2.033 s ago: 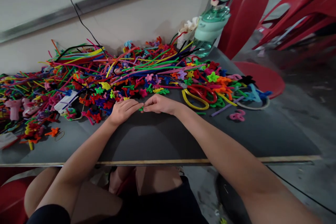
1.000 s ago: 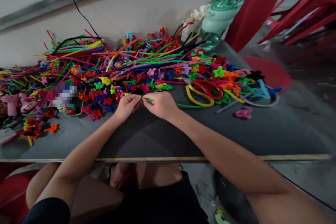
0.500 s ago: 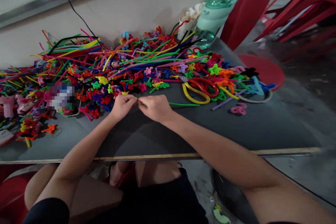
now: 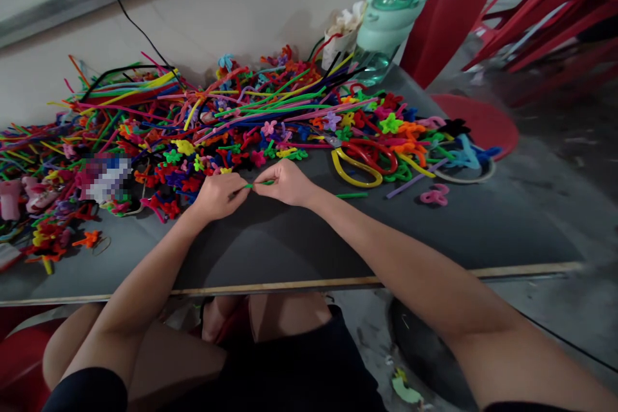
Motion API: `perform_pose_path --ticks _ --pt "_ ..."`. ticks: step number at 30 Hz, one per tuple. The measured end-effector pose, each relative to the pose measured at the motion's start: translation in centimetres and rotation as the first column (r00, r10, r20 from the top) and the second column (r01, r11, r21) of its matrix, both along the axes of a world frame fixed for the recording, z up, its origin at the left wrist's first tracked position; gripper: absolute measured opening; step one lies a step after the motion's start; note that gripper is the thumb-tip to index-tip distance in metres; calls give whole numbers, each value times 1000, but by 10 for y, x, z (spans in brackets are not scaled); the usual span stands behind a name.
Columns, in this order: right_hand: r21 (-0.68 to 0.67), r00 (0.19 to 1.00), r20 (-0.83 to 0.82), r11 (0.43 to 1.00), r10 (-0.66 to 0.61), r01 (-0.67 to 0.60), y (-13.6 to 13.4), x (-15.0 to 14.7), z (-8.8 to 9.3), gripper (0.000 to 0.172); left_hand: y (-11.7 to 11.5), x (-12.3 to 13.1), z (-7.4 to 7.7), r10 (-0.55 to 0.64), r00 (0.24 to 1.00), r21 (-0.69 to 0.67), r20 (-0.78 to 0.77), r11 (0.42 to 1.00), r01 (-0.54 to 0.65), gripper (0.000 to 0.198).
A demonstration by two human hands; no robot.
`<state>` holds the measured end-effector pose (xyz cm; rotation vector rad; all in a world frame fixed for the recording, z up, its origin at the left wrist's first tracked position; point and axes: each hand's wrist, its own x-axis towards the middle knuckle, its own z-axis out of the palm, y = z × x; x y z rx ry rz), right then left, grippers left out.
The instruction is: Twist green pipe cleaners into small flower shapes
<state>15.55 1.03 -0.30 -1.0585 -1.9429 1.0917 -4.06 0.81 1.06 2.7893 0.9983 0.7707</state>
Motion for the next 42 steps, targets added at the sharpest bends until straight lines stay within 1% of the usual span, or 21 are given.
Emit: perform_pose_path --ticks 2,4,6,7,9,12,14,16,18,19,20,22,23,24,26,28,29,31,36,39,42 --pt "270 978 141 957 -151 109 -11 -6 1 28 -3 9 -4 156 973 -294 173 951 -100 33" --pt "460 919 222 866 -325 195 -21 -11 3 28 -4 17 -8 353 884 -627 306 774 -92 37" --pt "503 905 195 830 -379 240 -25 -13 6 26 -4 22 -12 482 795 -798 369 602 6 39" --pt "470 917 157 844 -366 257 -24 -13 7 25 -4 23 -13 487 780 -815 393 577 50 38" --pt "317 950 53 908 -307 275 -19 -10 8 23 -2 20 -14 408 797 -759 445 644 94 36" --pt "-50 973 -131 982 -189 183 -6 -4 5 24 3 8 -11 200 870 -488 451 871 53 28" --pt "-291 968 -241 957 -70 -3 2 0 1 25 6 0 -8 33 945 -244 324 968 50 25" --pt "-440 946 -322 878 40 -187 8 3 -2 24 7 -6 -4 -96 988 -37 120 994 102 25" --pt "-490 929 -353 823 115 -288 12 5 -4 23 6 -9 0 -141 989 90 -36 986 144 29" --pt "-483 929 -343 821 141 -303 13 6 -4 24 5 -9 2 -144 987 123 -77 981 152 30" --pt "-451 937 -312 843 158 -293 13 7 -4 26 3 -8 3 -136 986 133 -93 980 148 31" --pt "-268 976 -168 947 136 -178 8 4 -3 26 2 -4 3 -78 995 77 -65 994 83 30" --pt "-107 995 -63 991 74 -81 5 2 -4 25 2 -1 2 -28 999 2 -23 1000 28 30" --pt "93 999 39 995 -28 25 0 -2 -4 24 3 1 0 35 999 -107 26 994 -32 32" --pt "433 944 220 892 -247 133 -9 -10 -6 28 5 4 -3 167 976 -403 141 910 -97 35" --pt "582 898 277 803 -341 125 -15 -18 -9 30 7 7 -7 303 923 -656 238 751 -77 36" --pt "603 895 261 785 -361 141 -16 -20 -10 29 8 8 -9 359 892 -728 275 683 -51 36" --pt "570 914 176 795 -366 208 -16 -21 -11 26 7 10 -12 425 837 -777 345 629 1 36" --pt "372 899 -24 831 -437 413 -12 -17 -7 28 6 15 -16 439 731 -763 522 623 171 39" --pt "330 902 -45 846 -428 418 -13 -20 -6 32 7 15 -17 455 672 -751 585 617 235 42" --pt "347 916 -5 858 -402 379 -13 -23 -8 36 8 14 -20 449 671 -748 591 615 247 40"
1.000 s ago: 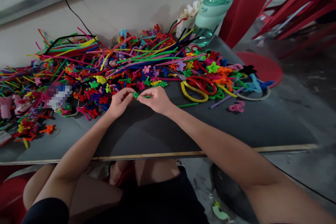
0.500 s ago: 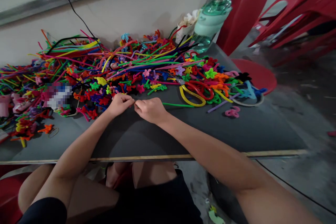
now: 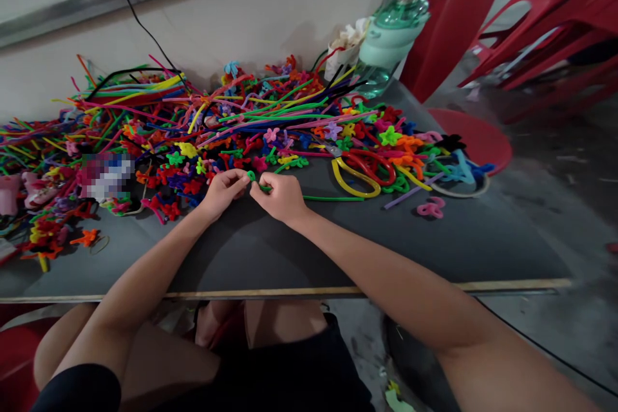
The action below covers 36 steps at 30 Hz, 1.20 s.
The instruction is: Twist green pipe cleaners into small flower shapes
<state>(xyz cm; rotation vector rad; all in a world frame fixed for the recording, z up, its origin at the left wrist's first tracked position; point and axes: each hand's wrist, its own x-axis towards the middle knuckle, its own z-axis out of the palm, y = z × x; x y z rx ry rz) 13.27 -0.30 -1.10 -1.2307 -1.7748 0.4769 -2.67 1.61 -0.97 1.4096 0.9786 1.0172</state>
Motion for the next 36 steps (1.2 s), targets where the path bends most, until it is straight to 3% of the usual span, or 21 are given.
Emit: perform_pose_path --ticks 8,15,20,25,30,36 --pt "-117 961 243 988 130 -104 2 1 -4 28 -1 2 -13 -26 992 162 -126 986 46 27" --pt "-156 977 184 985 102 -74 5 6 -3 37 -6 0 -4 -35 995 219 -88 974 54 33" --pt "-53 987 161 999 8 0 -1 5 0 41 -4 2 -7 120 988 277 -100 957 -88 36" --pt "68 978 208 998 -12 -3 -2 3 -4 34 -3 2 -8 188 975 245 -117 957 -156 41" --pt "221 976 216 975 -18 -31 0 4 -6 30 -5 1 -8 231 959 243 -162 952 -188 46" --pt "237 965 261 968 15 -79 2 8 -2 27 -2 0 -9 200 951 242 -236 960 -142 50"
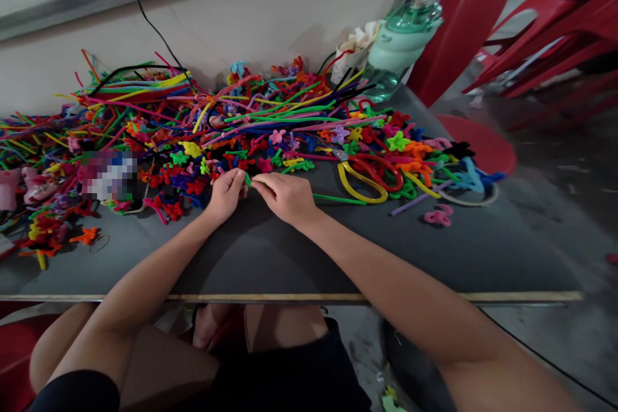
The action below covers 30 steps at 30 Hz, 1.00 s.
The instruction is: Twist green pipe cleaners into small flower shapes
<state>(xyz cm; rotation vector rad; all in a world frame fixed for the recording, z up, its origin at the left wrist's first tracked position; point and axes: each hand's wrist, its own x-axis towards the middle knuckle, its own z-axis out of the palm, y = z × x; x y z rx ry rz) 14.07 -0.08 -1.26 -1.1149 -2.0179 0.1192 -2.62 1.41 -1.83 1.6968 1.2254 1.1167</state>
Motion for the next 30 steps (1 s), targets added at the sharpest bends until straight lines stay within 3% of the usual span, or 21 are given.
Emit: perform_pose_path --ticks 11,16,25,30 --pt "-40 998 -28 998 -53 51 12 8 -1 26 4 -3 -6 -148 989 -10 -13 989 148 51" --pt "-55 983 -123 990 -139 133 17 10 -2 23 2 1 -4 -57 991 -35 122 997 62 50" --pt "29 981 -125 988 -150 155 19 11 -2 24 2 1 -1 37 970 -77 238 997 -20 48" --pt "67 998 -56 998 1 3 16 12 1 22 3 0 -2 47 973 -105 224 994 -24 45"
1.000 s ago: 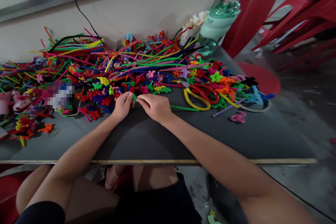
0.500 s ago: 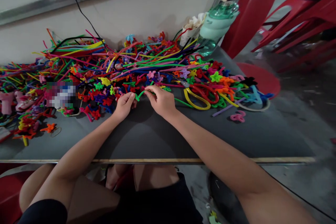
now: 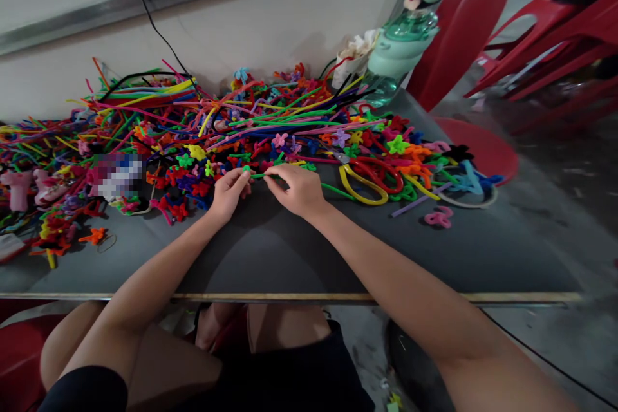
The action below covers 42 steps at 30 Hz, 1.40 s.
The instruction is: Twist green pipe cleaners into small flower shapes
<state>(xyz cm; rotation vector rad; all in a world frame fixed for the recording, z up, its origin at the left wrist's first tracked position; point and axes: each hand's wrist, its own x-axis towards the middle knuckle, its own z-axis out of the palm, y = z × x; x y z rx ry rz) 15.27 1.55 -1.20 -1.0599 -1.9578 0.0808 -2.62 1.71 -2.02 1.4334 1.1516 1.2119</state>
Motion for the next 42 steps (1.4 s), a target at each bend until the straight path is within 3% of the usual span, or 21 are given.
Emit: perform_pose_path --ticks 3,8,10,13,17,19,24,26,32,38,42 --pt "24 997 59 998 56 -58 -3 3 7 32 0 -1 1 17 998 32 -61 999 -15 44" --pt "99 964 202 982 -175 158 -3 12 11 102 2 -2 -2 20 996 32 -89 999 -17 45" --pt "127 946 234 972 -225 200 -3 14 6 115 2 -3 -3 21 994 26 -109 999 -19 45" --pt "137 932 267 967 -246 216 -2 11 -1 120 0 -3 0 -9 991 66 -133 998 18 46" --pt "142 937 247 965 -248 218 -4 5 -1 113 -1 -3 5 -41 994 201 -106 978 61 45" --pt "156 942 226 964 -247 215 -5 3 2 104 -1 -3 4 -39 998 184 -58 982 49 39" --pt "88 943 303 989 -138 116 -2 4 6 52 1 -1 -2 -44 996 64 84 997 39 34" --pt "38 934 349 997 -75 67 1 5 5 38 2 0 -4 -33 996 53 88 998 29 30" --pt "-62 929 371 998 3 21 5 7 1 33 4 2 -5 55 996 25 73 998 -57 20" --pt "-171 904 400 981 150 -87 5 4 1 16 5 1 -8 71 997 27 12 997 -71 17" --pt "-176 922 373 984 101 -36 3 2 3 19 3 -1 -3 114 989 173 -94 980 -97 18"
